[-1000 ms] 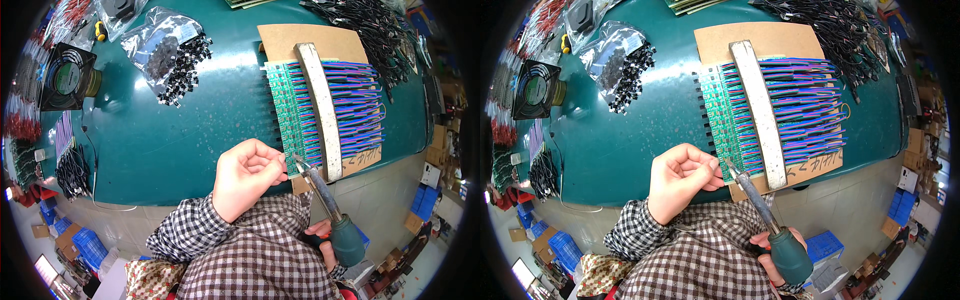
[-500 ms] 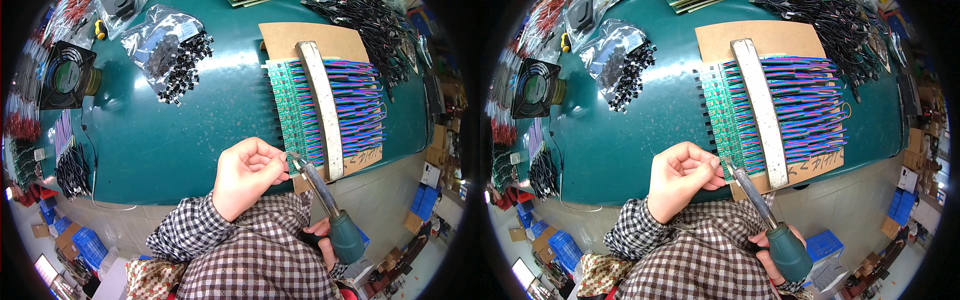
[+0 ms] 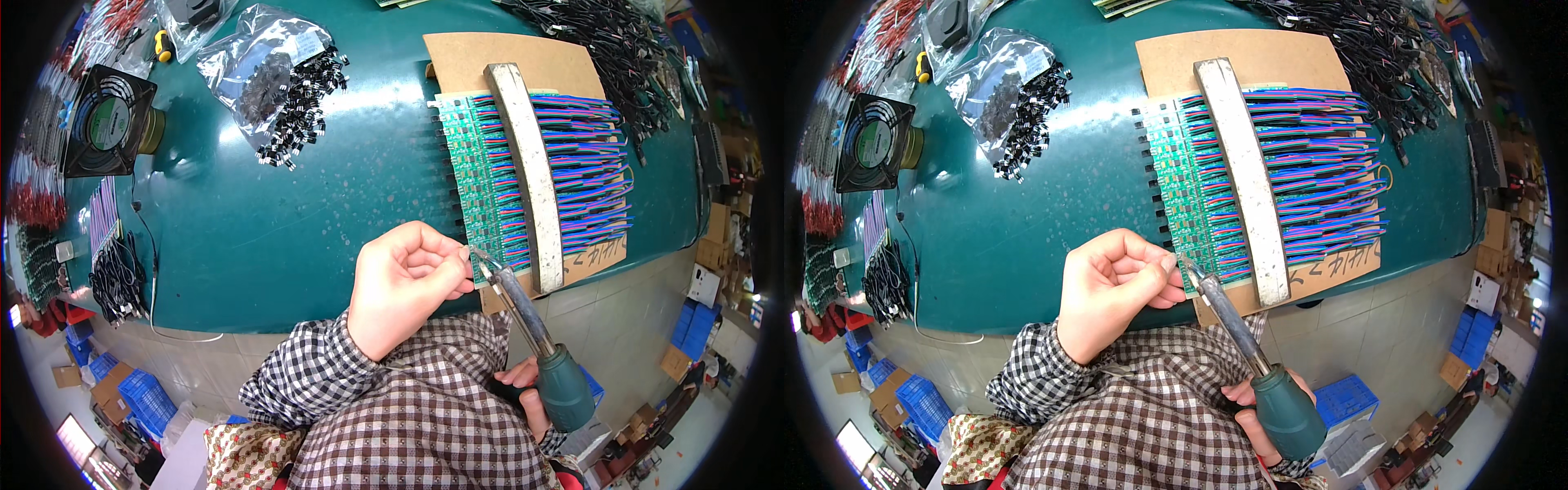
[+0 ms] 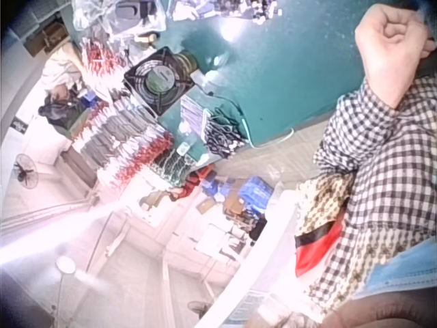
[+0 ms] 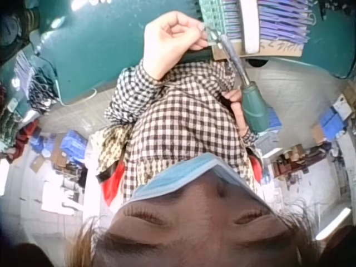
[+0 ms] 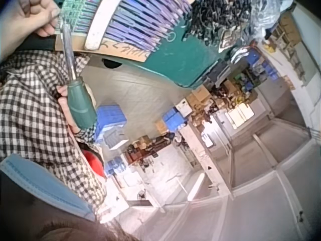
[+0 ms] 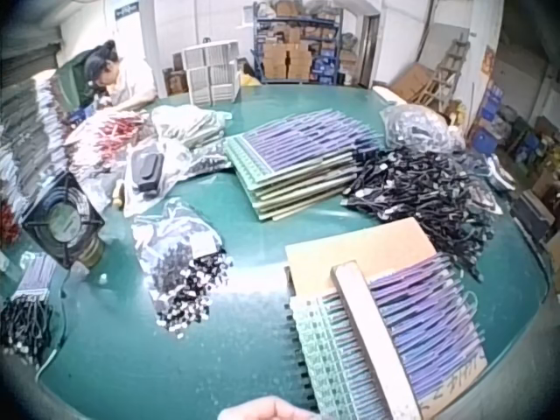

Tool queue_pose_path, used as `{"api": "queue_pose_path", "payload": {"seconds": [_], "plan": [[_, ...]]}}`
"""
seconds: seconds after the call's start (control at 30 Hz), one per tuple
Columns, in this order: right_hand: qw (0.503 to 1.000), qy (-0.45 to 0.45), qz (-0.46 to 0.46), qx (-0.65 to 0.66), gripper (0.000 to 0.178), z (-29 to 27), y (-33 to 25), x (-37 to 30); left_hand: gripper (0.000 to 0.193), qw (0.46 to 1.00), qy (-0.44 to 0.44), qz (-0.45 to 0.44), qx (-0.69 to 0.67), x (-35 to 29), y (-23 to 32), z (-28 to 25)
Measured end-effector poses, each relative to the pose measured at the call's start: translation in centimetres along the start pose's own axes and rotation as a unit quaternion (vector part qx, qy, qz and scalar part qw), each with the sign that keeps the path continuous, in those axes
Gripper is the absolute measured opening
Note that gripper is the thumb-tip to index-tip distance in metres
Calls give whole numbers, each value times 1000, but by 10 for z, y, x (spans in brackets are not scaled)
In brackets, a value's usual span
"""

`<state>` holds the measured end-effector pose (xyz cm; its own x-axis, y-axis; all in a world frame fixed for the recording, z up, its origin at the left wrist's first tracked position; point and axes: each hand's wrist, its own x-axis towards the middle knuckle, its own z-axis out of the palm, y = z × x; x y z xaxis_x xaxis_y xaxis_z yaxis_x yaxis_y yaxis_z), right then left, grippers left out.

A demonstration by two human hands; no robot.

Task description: The person places a metal bar over a panel of circuit boards. The person then picks up small electronic components from the table by hand and solders them onto the circuit boards using a soldering iron.

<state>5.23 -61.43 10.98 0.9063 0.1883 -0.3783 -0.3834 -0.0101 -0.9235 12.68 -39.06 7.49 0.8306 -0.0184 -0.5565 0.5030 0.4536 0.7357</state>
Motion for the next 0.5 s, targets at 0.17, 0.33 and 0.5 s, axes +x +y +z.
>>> {"api": "queue_pose_path", "payload": {"seconds": [0.17, 0.33, 0.5], "plan": [[1000, -11, 13, -1, 20, -2, 2, -2, 12, 1000, 6, 4, 3, 0, -1, 0], [1000, -3, 9, 10, 21, -1, 4, -3, 12, 1000, 8, 3, 2, 0, -2, 0], [1000, -14, -7, 13, 24, -2, -1, -2, 12, 1000, 5, 8, 0, 0, -2, 0]]}}
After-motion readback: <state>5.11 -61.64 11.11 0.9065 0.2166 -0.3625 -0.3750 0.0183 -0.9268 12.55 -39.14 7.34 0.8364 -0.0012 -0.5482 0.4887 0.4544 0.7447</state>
